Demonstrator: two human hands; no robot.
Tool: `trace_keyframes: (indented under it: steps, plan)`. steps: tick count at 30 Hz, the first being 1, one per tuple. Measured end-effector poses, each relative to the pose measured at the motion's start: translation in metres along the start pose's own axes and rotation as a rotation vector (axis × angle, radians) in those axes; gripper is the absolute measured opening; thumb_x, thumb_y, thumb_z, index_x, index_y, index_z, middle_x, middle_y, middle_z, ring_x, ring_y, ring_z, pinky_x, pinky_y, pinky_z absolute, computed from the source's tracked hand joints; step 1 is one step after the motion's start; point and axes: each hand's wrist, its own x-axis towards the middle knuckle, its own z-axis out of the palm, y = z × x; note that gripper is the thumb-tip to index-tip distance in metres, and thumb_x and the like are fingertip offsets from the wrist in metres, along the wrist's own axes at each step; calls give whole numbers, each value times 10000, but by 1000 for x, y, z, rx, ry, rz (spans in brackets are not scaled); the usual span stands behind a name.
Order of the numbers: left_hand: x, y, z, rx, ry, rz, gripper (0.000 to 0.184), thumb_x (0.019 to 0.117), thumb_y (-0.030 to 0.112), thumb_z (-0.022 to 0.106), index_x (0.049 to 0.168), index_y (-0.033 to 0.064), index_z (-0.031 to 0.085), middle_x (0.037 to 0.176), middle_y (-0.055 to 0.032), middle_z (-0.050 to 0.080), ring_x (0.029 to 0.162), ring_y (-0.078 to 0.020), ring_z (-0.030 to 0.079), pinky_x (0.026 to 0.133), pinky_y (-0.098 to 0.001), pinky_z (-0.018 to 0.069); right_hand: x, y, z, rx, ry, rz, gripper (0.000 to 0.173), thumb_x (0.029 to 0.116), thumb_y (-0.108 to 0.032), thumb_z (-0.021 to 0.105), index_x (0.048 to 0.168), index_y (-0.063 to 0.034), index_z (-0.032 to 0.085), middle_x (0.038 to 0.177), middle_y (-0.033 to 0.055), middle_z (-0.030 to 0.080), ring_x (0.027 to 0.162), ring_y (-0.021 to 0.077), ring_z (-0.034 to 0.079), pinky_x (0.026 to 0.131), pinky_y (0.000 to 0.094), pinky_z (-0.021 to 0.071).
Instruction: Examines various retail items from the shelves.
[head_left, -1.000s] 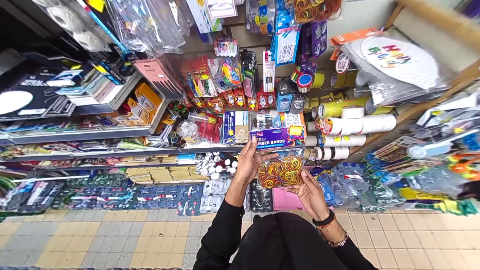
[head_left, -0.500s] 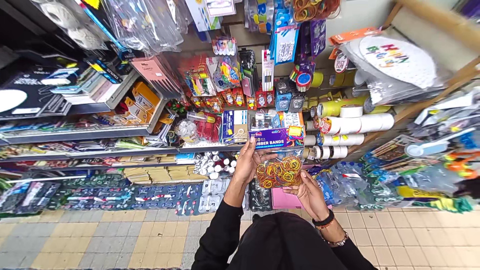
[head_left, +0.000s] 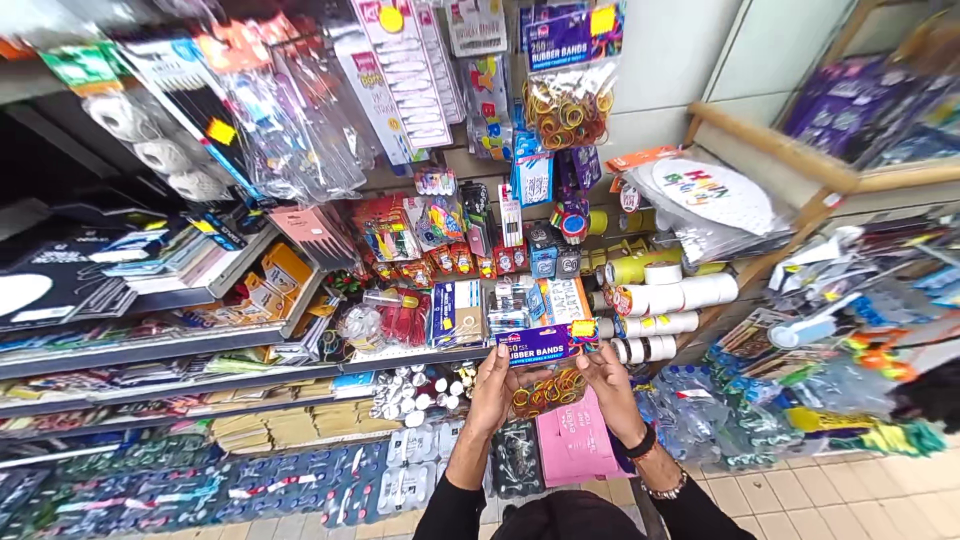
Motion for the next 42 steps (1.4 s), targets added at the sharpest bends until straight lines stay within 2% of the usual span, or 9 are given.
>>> trace_keyframes:
  steps: [6, 10, 13, 15, 18, 23, 27, 34, 42]
  plan:
    - [-11, -10, -9, 2, 30, -8, 524, 1099, 387, 400, 1433, -17, 400, 1324, -275, 601, 1117, -438, 672, 916, -597, 586, -3, 15, 4, 110, 6, 3, 367, 1044, -160, 580, 1323, 73, 527, 989, 222, 738, 841, 316, 753, 814, 428, 643]
    - [-20, -16, -14, 58, 92, -18, 553, 1088, 425, 416, 1468, 24, 411, 1307, -204, 635, 1133, -335, 681, 949, -511, 589, 7, 12, 0, 110, 28, 19, 305, 1039, -143, 588, 1265, 60, 571, 894, 192, 741, 718, 276, 746, 702, 395, 655]
    - [-23, -14, -30, 59, -32, -29, 716, 1052, 532, 430, 1591, 81, 290, 1420, -241, 550, 1245, -361, 602, 1004, -507, 531, 54, -20, -13, 66, 92, -79, 313, 1046, -150, 574, 1275, 61, 547, 808, 156, 720, 650, 262, 725, 641, 415, 652]
    - [-31, -16, -42, 56, -27, -65, 744, 1040, 557, 441, 1589, 76, 300, 1446, -284, 516, 1286, -426, 564, 1031, -551, 510, 103, -57, -23, 18, 144, -182, 303, 1042, -148, 577, 1280, 40, 563, 805, 133, 711, 638, 244, 710, 626, 419, 644]
    - [-55, -28, -57, 44, 65, -119, 738, 1040, 551, 451, 1551, 28, 363, 1406, -309, 538, 1233, -436, 600, 1012, -552, 526, 185, -110, -33, -91, 217, -303, 287, 1030, -277, 621, 1253, -96, 630, 851, 72, 686, 643, 171, 655, 602, 357, 603]
    - [-108, -58, -84, 44, 211, -224, 675, 1067, 518, 395, 1506, 6, 428, 1371, -305, 573, 1226, -433, 609, 998, -557, 533, 346, -160, -42, -207, 318, -523, 257, 1008, -224, 645, 1133, -1, 674, 983, 83, 724, 904, 150, 707, 843, 349, 600]
    - [-158, -80, -105, 35, 404, -299, 594, 1082, 437, 408, 1506, 22, 433, 1384, -275, 579, 1190, -409, 638, 985, -539, 544, 420, -162, -45, -254, 385, -468, 222, 1006, -219, 638, 1080, -13, 673, 837, 54, 736, 781, 136, 709, 764, 332, 585]
    - [-206, -92, -108, 17, 577, -341, 544, 1115, 387, 244, 1518, 50, 385, 1387, -237, 589, 1188, -376, 644, 990, -522, 539, 443, -158, -40, -313, 418, -348, 243, 1025, -259, 607, 1097, -41, 688, 814, 25, 758, 774, 144, 717, 781, 380, 570]
    - [-187, -92, -110, -10, 575, -320, 549, 1108, 407, 301, 1503, 49, 433, 1388, -245, 587, 1200, -378, 637, 991, -514, 539, 445, -161, -35, -292, 403, -329, 216, 1017, -243, 623, 1026, -41, 699, 801, 24, 759, 758, 132, 715, 757, 352, 566]
